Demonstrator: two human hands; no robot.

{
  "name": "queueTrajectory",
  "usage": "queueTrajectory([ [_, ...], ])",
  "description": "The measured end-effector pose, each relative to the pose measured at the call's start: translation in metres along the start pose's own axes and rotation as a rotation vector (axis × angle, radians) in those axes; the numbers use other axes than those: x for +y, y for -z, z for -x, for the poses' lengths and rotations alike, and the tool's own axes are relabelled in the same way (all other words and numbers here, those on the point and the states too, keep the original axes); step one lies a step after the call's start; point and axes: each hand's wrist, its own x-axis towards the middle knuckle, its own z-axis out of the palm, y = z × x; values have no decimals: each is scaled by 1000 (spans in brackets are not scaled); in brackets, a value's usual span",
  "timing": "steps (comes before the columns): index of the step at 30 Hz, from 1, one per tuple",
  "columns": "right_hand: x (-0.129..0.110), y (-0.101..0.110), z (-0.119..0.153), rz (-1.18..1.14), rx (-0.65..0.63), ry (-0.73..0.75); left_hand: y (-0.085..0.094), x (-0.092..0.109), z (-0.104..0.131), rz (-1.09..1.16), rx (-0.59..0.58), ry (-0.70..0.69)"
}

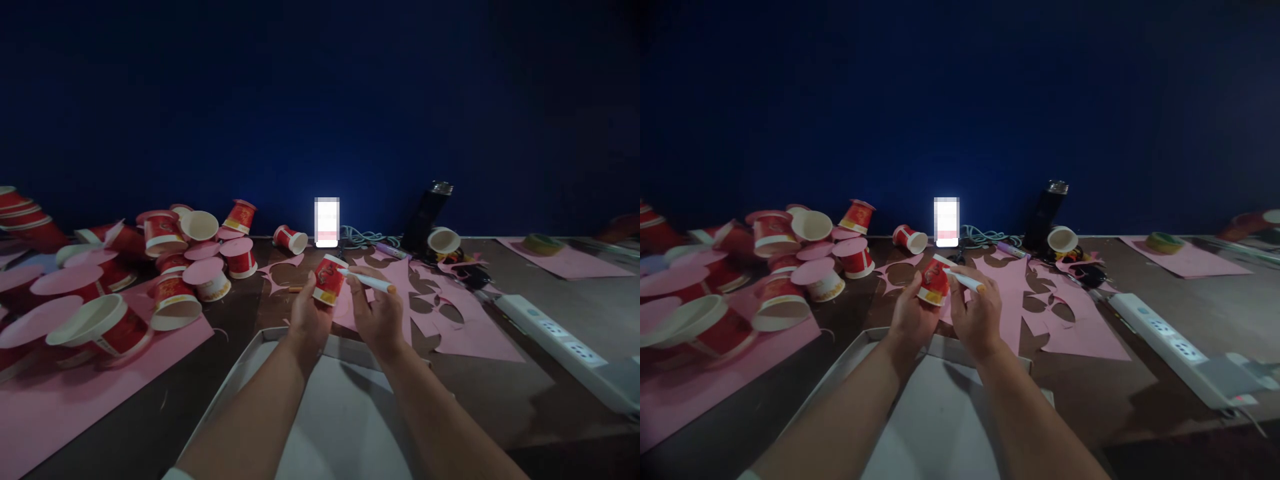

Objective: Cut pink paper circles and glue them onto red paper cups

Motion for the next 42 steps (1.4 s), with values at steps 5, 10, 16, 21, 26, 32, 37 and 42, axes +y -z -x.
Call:
queueTrajectory([
  [5,-1,0,1,2,-5,-2,0,0,1,15,3,-1],
  [10,0,-1,1,10,-2,-17,0,0,0,21,1,-1],
  [16,-1,-1,1,7,-10,-11,0,1,0,18,-4,3],
  [21,-1,-1,1,5,-19,-13,-2,1,1,22,20,2],
  [26,-2,-1,0,19,-13,-10,-2,2,1,20,9,11],
  [32,-3,0,1,24,-13,-7,-2,2,1,14,14,5],
  [37,-3,0,1,10,-44,-30,-1,2,0,23,26,6],
  [42,-5,0,1,8,-36,-18,0,1,0,28,23,6],
])
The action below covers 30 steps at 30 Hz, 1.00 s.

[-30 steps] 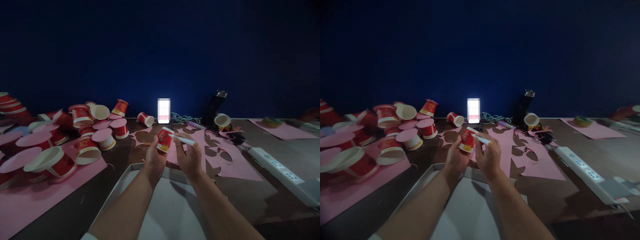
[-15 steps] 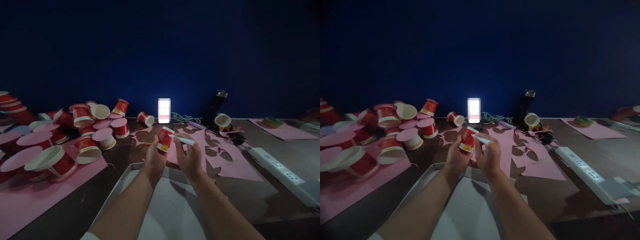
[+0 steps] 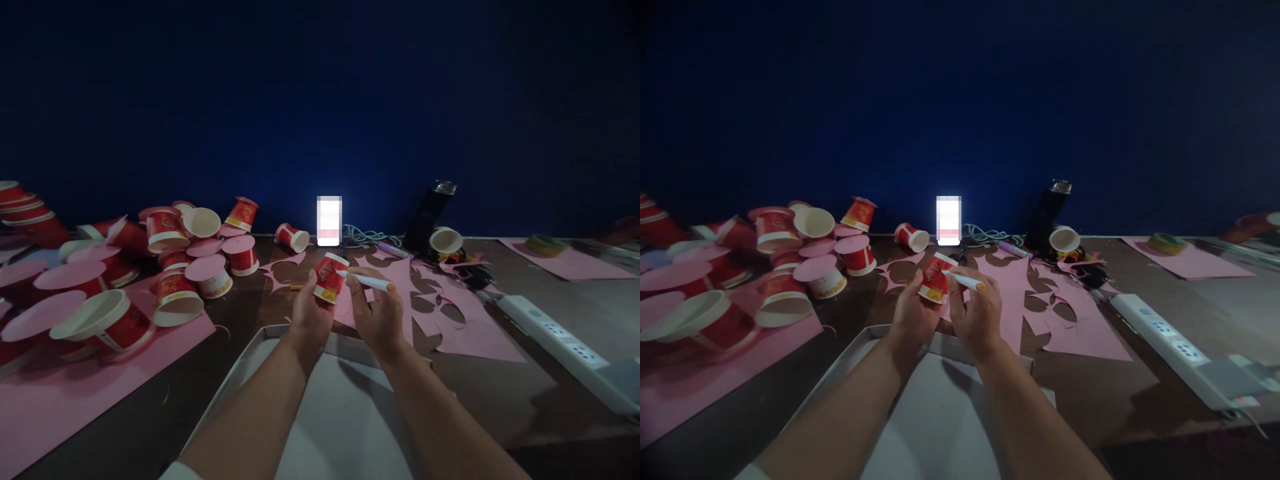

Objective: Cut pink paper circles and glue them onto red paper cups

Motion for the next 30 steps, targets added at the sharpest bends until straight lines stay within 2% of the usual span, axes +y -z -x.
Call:
queueTrajectory([
  [16,0,-1,2,-28,-31,3,4,-1,-6,8,-13,-7],
  [22,1,-2,3,-36,-34,2,1,0,-1,13,-73,-10],
  [25,-1,-3,2,-76,11,-26,0,1,1,16,-68,-9],
  [30,0,-2,-1,-212,186,-79,0,2,-1,12,13,5],
])
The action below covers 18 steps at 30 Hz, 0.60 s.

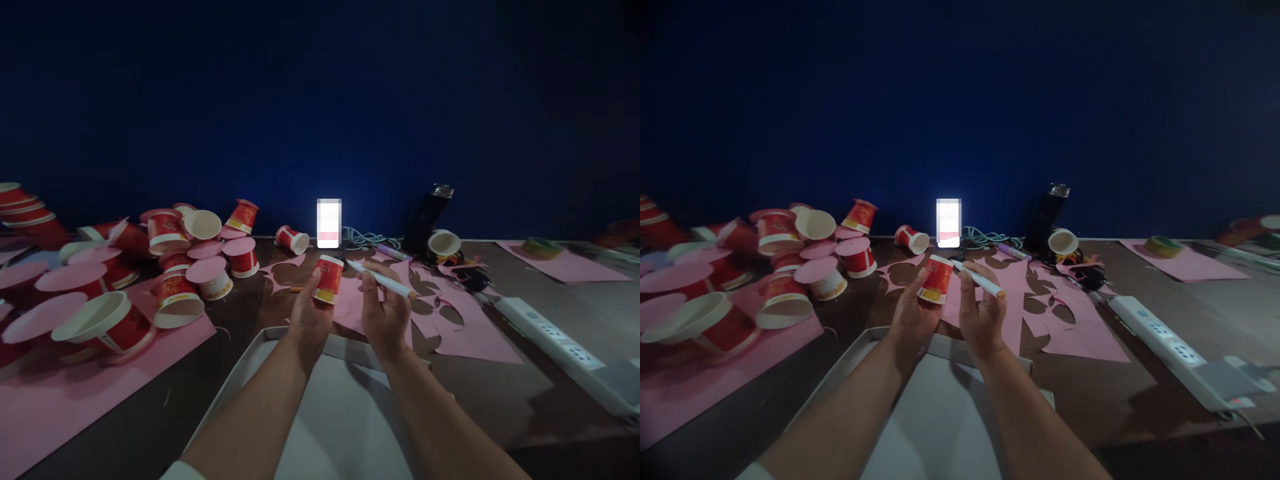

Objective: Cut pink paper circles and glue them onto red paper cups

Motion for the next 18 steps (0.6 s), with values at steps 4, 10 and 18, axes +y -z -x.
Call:
queueTrajectory([
  [4,3,-1,-1,20,-23,-8,0,-1,-2,7,-9,8],
  [10,7,-4,0,75,-56,44,-4,0,1,-21,66,25],
  [18,13,-7,3,106,-102,50,0,-1,-1,-30,37,9],
])
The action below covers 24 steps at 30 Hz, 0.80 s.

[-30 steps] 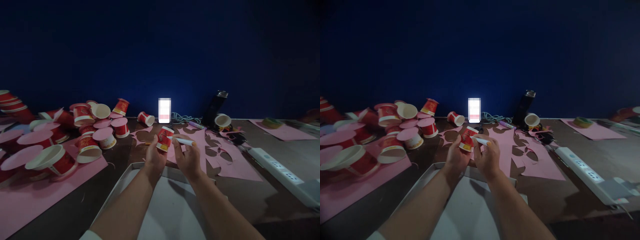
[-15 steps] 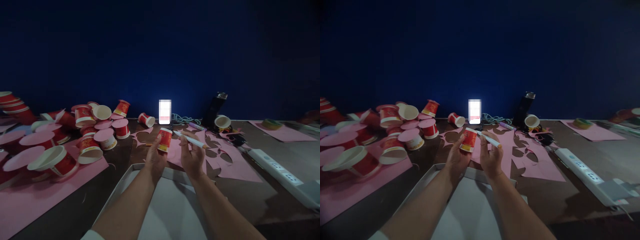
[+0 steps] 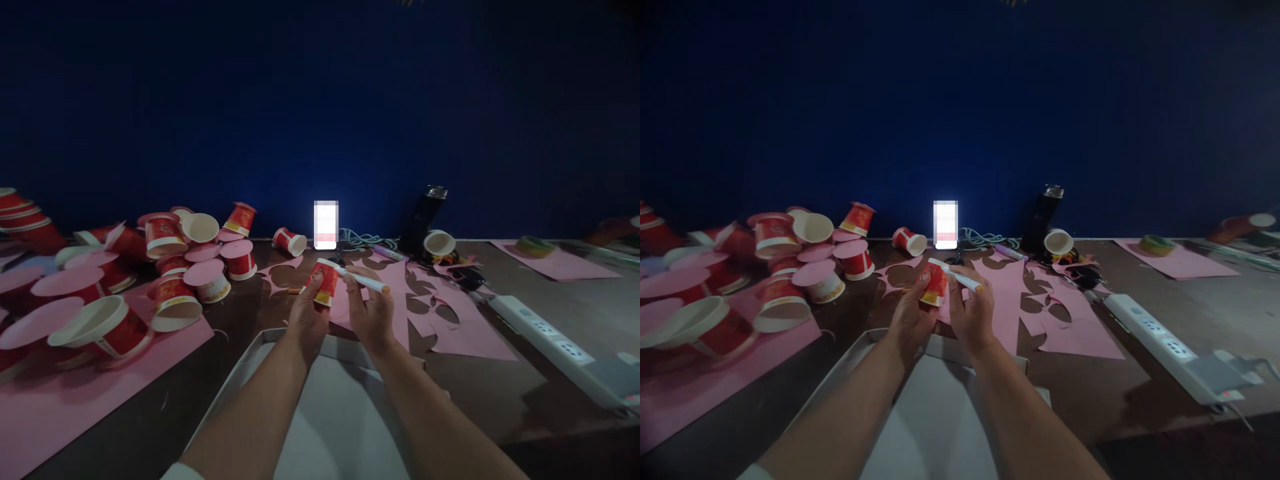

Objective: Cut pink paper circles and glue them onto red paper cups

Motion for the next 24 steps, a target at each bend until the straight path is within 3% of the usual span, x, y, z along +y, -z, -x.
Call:
queueTrajectory([
  [24,0,-1,-1,40,-24,-4,1,-2,-1,-29,-45,17],
])
